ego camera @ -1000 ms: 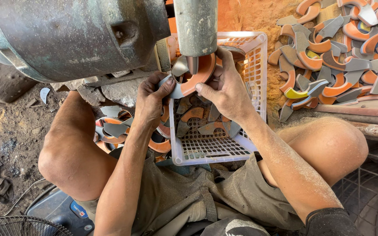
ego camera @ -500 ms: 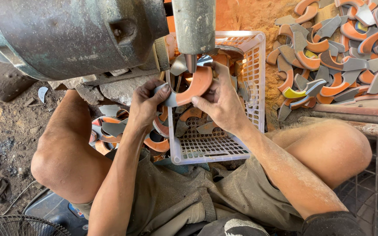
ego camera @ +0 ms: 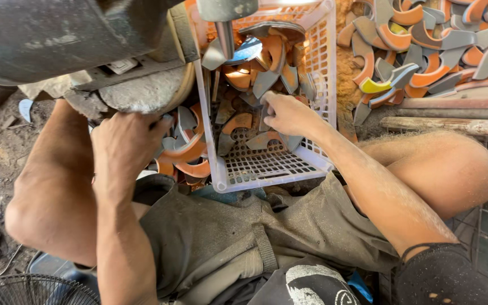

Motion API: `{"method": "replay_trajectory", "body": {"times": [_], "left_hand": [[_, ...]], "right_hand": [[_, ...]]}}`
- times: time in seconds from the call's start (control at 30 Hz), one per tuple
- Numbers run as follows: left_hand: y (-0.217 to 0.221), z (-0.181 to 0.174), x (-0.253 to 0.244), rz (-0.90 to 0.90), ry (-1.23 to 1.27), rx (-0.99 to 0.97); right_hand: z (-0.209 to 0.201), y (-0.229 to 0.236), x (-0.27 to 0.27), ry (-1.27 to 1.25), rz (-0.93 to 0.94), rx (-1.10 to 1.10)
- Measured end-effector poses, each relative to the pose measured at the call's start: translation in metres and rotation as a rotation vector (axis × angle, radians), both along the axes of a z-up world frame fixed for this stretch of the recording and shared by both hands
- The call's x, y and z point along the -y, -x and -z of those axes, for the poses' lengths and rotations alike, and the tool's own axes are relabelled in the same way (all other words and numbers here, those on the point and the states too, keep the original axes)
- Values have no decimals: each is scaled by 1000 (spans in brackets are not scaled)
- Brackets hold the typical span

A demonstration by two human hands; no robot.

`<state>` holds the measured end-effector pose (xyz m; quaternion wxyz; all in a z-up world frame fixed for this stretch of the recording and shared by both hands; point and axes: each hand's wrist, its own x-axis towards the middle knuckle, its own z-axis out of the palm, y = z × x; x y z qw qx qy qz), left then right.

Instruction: The person sits on the ground and uses a grinding machine to smooth the edges of orange and gray slipper soles. They pick up each sole from a white basket, press it against the rotating grinding wheel, and place it back into the basket.

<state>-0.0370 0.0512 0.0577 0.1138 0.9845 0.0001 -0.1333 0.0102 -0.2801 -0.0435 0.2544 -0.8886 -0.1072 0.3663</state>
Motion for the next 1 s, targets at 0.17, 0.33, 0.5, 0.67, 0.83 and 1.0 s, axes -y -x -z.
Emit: {"method": "replay_trajectory", "body": {"times": [0.17, 0.33, 0.5, 0.67, 0.83, 1.0], "left_hand": [[17, 14, -26, -156, -54, -277], [9, 30, -20, -74, -15, -58], [5, 21, -13, -144, 54, -97], [5, 17, 1, -10, 194, 219], [0, 24, 25, -29, 366, 190], [-2, 29, 54, 40, 433, 71]], "right_hand": [[84, 3, 31, 183, -66, -15], [165, 30, 18, 141, -127, 11], [187, 79, -4, 288, -245, 110], [169, 86, -3, 373, -272, -12], [170, 80, -1, 431, -480, 29], [194, 78, 12, 351, -441, -21]]}}
